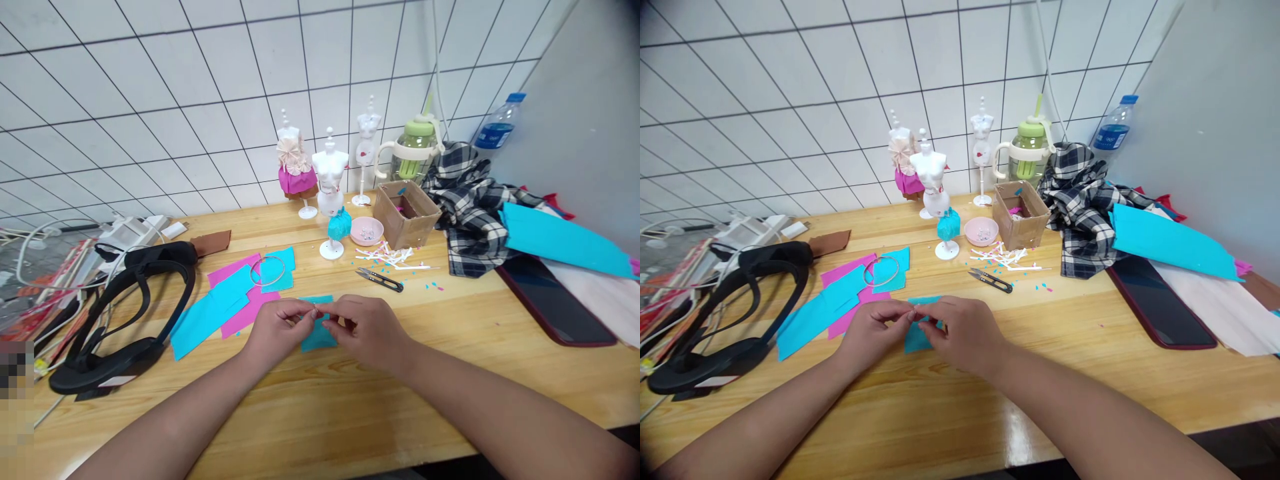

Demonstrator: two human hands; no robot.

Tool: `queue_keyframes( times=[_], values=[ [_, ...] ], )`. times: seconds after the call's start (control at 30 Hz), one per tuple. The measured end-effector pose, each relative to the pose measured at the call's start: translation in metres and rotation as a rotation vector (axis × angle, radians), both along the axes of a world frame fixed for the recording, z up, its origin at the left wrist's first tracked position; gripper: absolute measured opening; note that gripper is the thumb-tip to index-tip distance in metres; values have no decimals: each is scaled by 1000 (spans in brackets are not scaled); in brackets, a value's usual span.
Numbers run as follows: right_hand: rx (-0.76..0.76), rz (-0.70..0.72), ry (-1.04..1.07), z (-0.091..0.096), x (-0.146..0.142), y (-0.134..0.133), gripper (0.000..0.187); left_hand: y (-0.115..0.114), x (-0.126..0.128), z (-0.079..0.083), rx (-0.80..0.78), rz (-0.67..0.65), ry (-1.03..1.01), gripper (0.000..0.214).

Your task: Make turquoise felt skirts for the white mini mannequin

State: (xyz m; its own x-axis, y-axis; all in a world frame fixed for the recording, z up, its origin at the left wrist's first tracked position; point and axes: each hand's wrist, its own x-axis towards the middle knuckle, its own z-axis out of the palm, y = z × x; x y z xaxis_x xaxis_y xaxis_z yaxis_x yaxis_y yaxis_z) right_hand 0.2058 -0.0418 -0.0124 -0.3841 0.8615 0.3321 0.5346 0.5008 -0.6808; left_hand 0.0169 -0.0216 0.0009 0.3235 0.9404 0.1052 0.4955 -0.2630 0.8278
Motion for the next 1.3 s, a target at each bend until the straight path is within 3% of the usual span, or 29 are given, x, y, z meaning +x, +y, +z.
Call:
queue_keyframes(
  times=[0.17,0.47,0.67,0.93,1.3],
  values=[
    [-80,-64,88,3,-2,1,16,-4,2,-1,117,-67,27,18],
    [-74,-109,142,3,-6,0,11,-5,2,-1,149,-72,51,17],
    [-133,-134,176,4,-7,0,5,-5,4,-1,137,-107,20,18],
    [-380,-201,326,0,-2,12,4,-5,-1,-1,106,-219,-60,16],
    [-404,-291,306,-7,9,30,4,-1,-3,1,32,-248,-83,17]
  ],
)
